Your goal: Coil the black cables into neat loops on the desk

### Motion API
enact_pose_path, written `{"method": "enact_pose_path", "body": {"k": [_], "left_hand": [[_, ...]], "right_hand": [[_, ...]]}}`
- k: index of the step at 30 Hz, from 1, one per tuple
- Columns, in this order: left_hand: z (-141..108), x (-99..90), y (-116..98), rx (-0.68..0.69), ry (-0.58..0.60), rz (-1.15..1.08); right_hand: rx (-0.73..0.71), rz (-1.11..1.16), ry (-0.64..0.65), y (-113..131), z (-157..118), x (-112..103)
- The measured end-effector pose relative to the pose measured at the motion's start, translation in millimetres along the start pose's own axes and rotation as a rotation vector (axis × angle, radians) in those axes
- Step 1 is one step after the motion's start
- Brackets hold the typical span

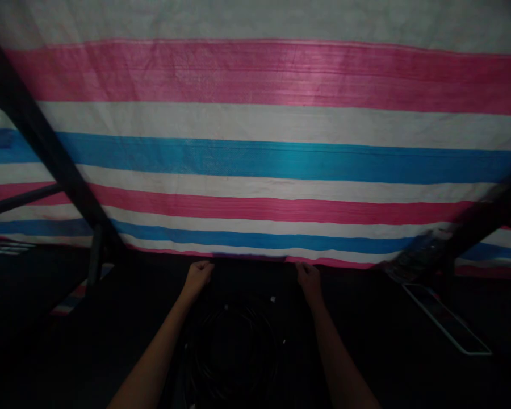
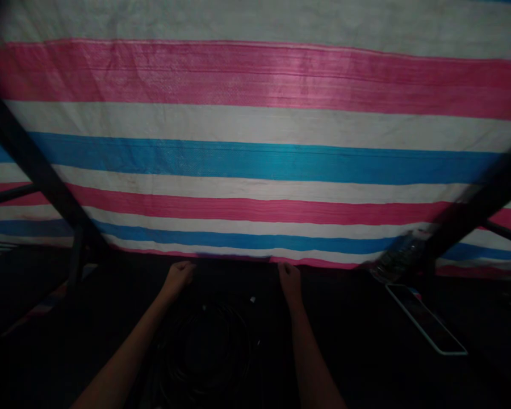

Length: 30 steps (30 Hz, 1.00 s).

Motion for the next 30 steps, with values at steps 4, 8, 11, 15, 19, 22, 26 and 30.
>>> {"method": "enact_pose_path", "body": {"k": [4,8,11,15,19,22,26,30], "left_hand": [[0,2.4,-6,0.036,-0.001,0.079],[-2,5.1,-11,0.080,0.003,0.118],[-5,8.3,-14,0.103,0.021,0.145],[-7,11.3,-18,0.130,0.040,0.184],[-6,12.9,-19,0.147,0.046,0.207],[-5,14.5,-18,0.159,0.051,0.207],[-5,15.6,-19,0.182,0.051,0.202],[-5,14.8,-21,0.200,0.039,0.199]], "right_hand": [[-0.065,-0.072,-0.016,8,-1,0],[-0.098,-0.125,-0.023,11,-3,-1],[-0.110,-0.146,-0.015,12,-4,1],[-0.120,-0.163,0.015,14,-8,8],[-0.132,-0.193,0.058,17,-11,16],[-0.143,-0.209,0.079,19,-12,18],[-0.170,-0.236,0.081,17,-11,20],[-0.189,-0.245,0.079,14,-9,23]]}}
Point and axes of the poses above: each hand's wrist, its own z-axis towards the middle knuckle, its own x-axis out of the palm, y = z × x, the point moved 9 cm from there along z, towards the middle knuckle, and after that the axes turned 1 degree about -y, right-handed, at the moved point
